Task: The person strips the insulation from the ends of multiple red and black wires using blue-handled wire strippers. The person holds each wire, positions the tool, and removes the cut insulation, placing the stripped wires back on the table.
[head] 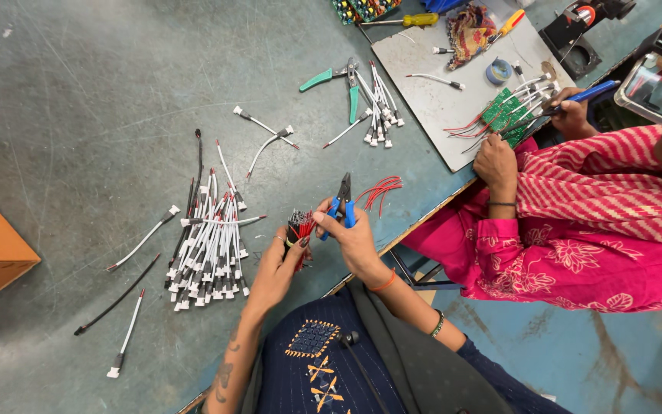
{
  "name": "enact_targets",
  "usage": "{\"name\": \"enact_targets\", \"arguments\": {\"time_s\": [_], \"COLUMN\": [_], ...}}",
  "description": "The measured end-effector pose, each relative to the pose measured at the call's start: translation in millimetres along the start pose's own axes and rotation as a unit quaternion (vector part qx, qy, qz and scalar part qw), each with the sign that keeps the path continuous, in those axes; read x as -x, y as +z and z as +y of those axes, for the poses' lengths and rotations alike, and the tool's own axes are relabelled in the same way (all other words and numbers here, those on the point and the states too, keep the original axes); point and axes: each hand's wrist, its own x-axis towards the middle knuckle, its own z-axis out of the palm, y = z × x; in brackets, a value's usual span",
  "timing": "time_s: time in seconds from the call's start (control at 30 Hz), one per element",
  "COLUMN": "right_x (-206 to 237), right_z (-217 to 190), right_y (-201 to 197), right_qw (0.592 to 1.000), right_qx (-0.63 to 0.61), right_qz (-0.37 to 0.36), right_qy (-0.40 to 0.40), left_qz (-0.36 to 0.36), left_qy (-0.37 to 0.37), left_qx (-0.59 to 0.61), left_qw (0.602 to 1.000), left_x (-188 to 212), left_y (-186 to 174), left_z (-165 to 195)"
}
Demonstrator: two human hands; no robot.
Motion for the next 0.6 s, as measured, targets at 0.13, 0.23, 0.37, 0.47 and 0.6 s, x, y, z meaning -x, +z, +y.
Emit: {"name": "enact_targets", "arguments": {"time_s": [0.13,0.23,0.37,0.47,0.6], "right_x": [0.1,-0.2,-5.3,-5.6,-2.8], "right_z": [-5.8,-7.3,-4.3,-1.2,-0.2], "right_y": [-4.0,-9.5,-11.1,-8.1,-3.9], "right_qw": [0.999,0.998,0.999,0.999,0.999], "right_qx": [0.022,0.032,0.036,0.026,0.012], "right_qz": [0.004,-0.014,-0.014,0.018,0.045], "right_qy": [0.034,0.050,0.037,0.019,-0.006], "left_qz": [0.020,0.014,0.018,0.036,0.019], "left_qy": [0.037,0.026,0.024,-0.014,0.007], "left_qx": [-0.122,-0.164,-0.172,-0.064,0.072], "left_qw": [0.992,0.986,0.985,0.997,0.997], "left_x": [3.8,4.8,2.6,0.3,-4.0], "left_y": [-2.6,-4.8,-7.4,-3.6,1.7], "left_z": [8.2,13.4,16.2,10.2,-6.5]}}
